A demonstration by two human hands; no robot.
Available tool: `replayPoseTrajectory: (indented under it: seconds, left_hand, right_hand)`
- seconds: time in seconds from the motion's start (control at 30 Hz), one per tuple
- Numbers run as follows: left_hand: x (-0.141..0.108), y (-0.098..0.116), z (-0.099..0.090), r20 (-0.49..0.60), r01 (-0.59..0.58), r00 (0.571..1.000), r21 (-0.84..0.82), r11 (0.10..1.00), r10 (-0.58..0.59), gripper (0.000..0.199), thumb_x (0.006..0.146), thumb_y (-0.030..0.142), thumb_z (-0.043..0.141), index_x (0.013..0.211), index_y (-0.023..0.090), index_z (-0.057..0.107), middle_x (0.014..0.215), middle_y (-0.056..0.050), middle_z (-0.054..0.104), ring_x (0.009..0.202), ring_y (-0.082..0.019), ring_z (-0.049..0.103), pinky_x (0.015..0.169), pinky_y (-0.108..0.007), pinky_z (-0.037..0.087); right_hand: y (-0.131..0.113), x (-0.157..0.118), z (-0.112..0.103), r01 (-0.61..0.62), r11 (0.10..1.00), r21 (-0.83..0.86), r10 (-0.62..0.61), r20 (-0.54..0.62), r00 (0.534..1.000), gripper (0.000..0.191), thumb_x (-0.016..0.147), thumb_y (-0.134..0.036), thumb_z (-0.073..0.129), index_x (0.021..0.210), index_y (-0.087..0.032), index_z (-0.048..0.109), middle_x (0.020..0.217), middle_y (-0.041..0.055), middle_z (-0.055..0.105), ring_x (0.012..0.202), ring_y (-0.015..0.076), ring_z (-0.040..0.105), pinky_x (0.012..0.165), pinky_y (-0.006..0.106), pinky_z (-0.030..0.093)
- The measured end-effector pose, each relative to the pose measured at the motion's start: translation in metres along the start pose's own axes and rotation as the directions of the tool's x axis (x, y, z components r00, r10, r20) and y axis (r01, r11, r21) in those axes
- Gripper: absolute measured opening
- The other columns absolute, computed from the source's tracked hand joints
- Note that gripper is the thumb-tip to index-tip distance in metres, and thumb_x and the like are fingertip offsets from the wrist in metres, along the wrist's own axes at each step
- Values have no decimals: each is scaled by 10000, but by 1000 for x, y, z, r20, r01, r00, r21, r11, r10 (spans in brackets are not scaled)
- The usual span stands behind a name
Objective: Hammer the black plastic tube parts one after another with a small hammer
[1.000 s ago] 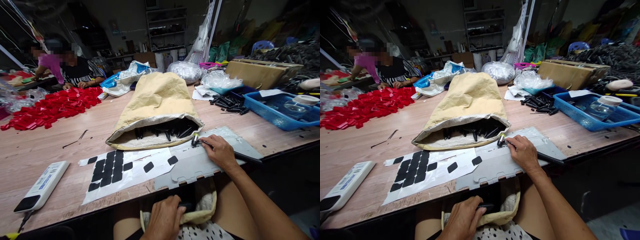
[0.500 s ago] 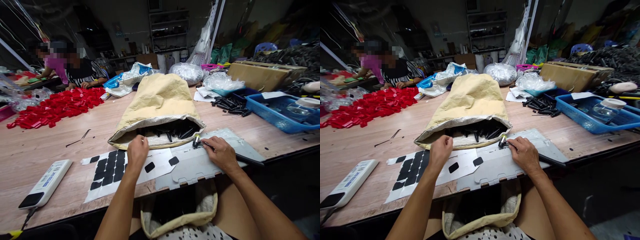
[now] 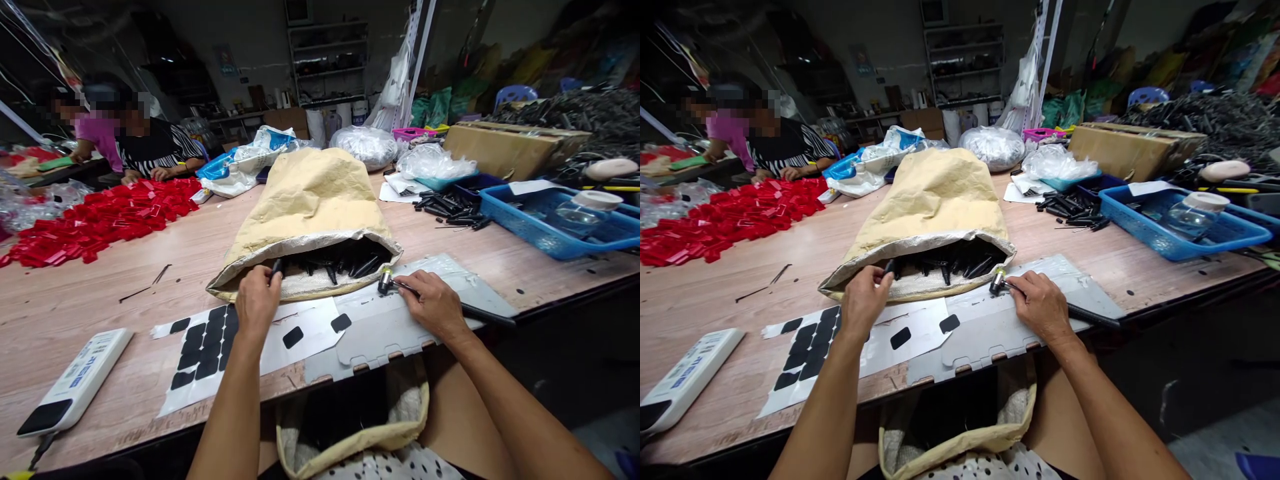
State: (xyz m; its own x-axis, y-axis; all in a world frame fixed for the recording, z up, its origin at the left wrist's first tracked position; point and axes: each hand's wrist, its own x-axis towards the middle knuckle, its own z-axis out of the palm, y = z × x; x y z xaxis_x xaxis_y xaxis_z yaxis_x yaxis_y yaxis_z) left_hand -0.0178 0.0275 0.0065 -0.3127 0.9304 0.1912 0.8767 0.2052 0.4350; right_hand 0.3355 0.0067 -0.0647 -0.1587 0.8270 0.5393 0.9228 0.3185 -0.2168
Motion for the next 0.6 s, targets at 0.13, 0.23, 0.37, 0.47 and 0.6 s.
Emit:
replayPoseTrajectory:
  seconds: [0.13,0.23,0.37,0.47,0.6]
  left_hand:
    - [-43,24,17,170,-376,880,-320,870,443,114,935,318,616,1002,231,649,1006,-36,685,936,-217,618,789,-322,475]
    - [-61,34,36,204,-455,810,-373,808,550,89,905,276,659,979,231,643,985,-32,664,955,-221,592,822,-333,458]
    - [-65,31,52,181,-423,828,-416,805,530,146,848,211,700,987,218,655,977,-32,645,942,-215,589,829,-332,456]
    - [-62,26,56,171,-382,847,-462,801,503,166,818,198,719,977,216,675,957,-24,644,929,-209,591,800,-318,455]
    - [-60,24,57,198,-317,858,-523,791,474,161,798,196,737,953,222,701,950,-17,653,919,-203,601,768,-304,449]
  right_hand:
    - [1,-1,2,2,1000,-8,-2,-8,1000,228,922,-253,588,1094,-250,737,895,35,680,900,224,588,788,346,437]
    - [1,-1,1,0,1000,-5,0,-6,1000,226,925,-258,585,1092,-253,737,899,35,681,895,222,588,785,343,437]
    - [-2,-1,-1,-28,999,21,28,-3,1000,236,907,-240,593,1095,-256,735,910,31,679,897,217,593,789,338,447]
    - [-3,-1,-1,-38,999,19,39,-4,999,259,889,-221,602,1114,-245,728,923,34,678,912,222,600,803,344,459]
    - [-2,0,-3,7,1000,-4,-7,5,1000,241,934,-227,562,1110,-233,727,907,43,681,907,230,606,814,360,471]
